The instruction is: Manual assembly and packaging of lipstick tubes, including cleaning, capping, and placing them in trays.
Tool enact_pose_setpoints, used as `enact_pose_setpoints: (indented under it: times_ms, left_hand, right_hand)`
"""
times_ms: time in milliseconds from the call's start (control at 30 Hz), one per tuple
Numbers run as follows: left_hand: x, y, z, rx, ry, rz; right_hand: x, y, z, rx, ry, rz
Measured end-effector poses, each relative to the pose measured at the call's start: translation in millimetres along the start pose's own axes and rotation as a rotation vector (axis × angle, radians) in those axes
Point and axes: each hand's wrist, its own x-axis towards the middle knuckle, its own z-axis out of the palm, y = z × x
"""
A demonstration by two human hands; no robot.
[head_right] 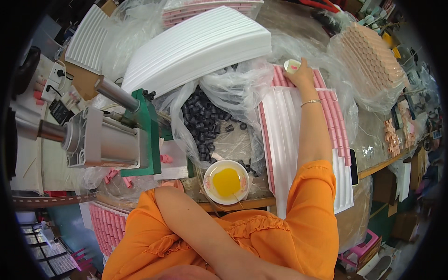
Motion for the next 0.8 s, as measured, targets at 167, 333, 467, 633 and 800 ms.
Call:
enact_pose_setpoints:
  times_ms: [167,333,467,633,800]
  left_hand:
    - [68.3,-125.4,-58.0,-0.873,-0.554,0.261]
    - [4.4,-0.7,23.3,-0.157,0.079,-0.018]
    - [11.3,-21.2,40.1,0.001,0.030,-0.040]
    - [32.5,-71.4,42.3,0.057,-0.045,-0.215]
    - [58.4,-133.7,15.8,0.335,-0.053,-0.278]
  right_hand:
    - [5.8,22.2,8.0,0.118,0.123,-0.142]
    - [14.3,55.8,-41.6,0.256,0.284,0.035]
    - [-50.5,40.5,-173.7,0.579,0.301,0.006]
    - [-222.1,84.3,-297.7,1.256,0.287,0.035]
    - [-407.7,176.7,-319.3,1.893,0.277,-0.162]
